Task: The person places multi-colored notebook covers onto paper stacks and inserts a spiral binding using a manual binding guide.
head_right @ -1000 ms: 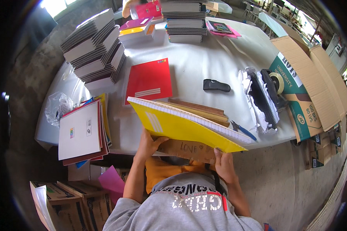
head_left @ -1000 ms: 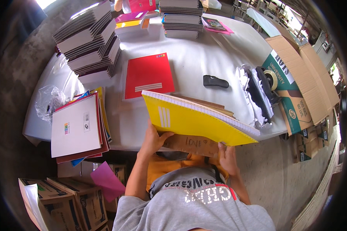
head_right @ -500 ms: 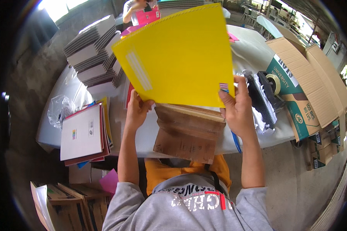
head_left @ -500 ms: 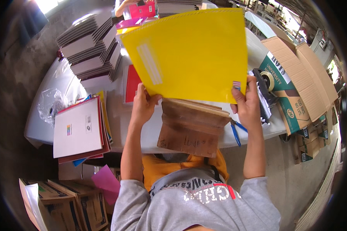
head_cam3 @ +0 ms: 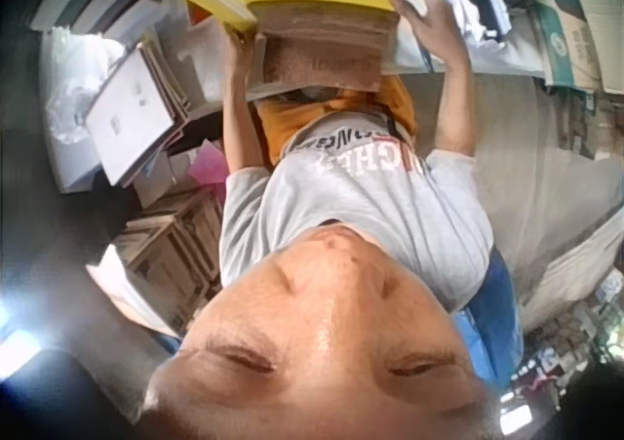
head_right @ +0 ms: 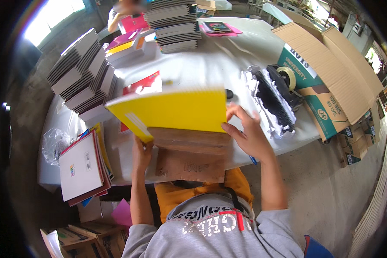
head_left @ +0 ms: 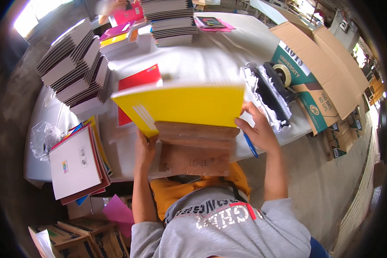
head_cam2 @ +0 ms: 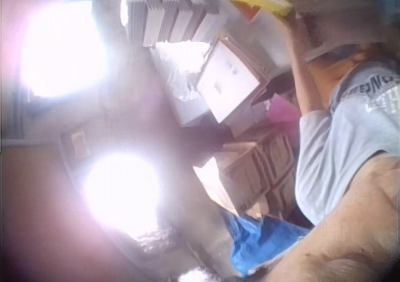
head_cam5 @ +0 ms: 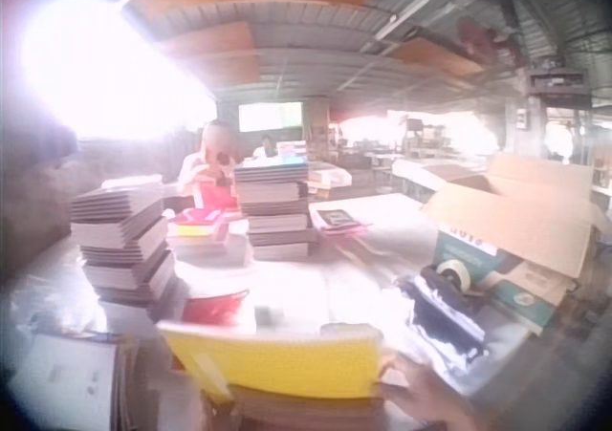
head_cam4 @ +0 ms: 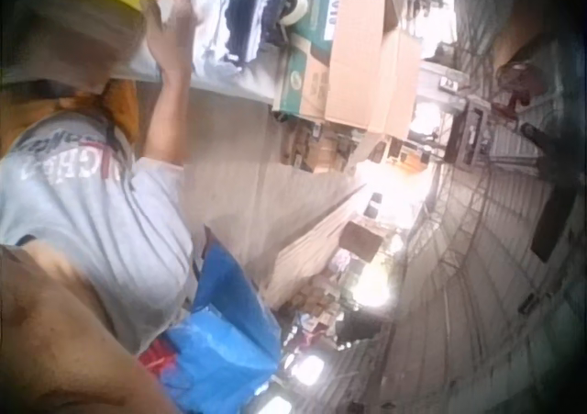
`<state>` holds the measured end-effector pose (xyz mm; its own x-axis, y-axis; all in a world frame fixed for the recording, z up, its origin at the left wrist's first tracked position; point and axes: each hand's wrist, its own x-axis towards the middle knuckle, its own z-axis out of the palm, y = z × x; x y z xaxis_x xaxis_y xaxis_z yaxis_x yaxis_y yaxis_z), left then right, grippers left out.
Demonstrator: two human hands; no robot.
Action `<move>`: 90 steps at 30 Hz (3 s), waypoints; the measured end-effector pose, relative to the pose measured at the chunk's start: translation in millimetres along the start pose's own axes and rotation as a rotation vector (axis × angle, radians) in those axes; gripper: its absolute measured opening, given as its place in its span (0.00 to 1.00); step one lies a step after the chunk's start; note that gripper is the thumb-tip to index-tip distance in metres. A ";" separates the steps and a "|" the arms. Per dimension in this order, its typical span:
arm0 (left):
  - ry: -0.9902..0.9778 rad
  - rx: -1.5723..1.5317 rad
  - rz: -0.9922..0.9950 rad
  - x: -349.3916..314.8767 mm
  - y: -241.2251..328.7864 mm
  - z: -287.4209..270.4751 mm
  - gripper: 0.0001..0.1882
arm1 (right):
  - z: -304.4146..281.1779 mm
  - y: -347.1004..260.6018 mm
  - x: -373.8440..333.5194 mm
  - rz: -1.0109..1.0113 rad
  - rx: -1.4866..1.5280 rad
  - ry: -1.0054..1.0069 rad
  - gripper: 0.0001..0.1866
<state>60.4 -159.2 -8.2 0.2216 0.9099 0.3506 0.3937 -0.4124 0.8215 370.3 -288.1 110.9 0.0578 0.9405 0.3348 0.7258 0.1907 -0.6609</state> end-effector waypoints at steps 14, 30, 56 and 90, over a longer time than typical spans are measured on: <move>0.586 0.434 0.463 -2.3 97.1 -7.6 0.35 | -26.8 215.2 83.1 0.460 -0.726 0.099 0.17; 0.300 0.433 0.624 35.5 210.0 104.5 0.23 | -97.6 189.1 117.3 0.412 -0.692 0.122 0.11; 0.249 0.354 0.662 23.7 205.7 96.2 0.23 | -67.3 -9.4 31.4 -0.270 0.171 0.026 0.15; 0.189 0.300 0.598 28.1 189.8 48.7 0.24 | -50.0 49.7 131.6 -0.030 -0.113 -0.790 0.18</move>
<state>184.8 -214.1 135.7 0.3287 0.5035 0.7990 0.4881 -0.8149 0.3127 448.3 -169.0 155.7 -0.4349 0.8647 -0.2514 0.7867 0.2290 -0.5733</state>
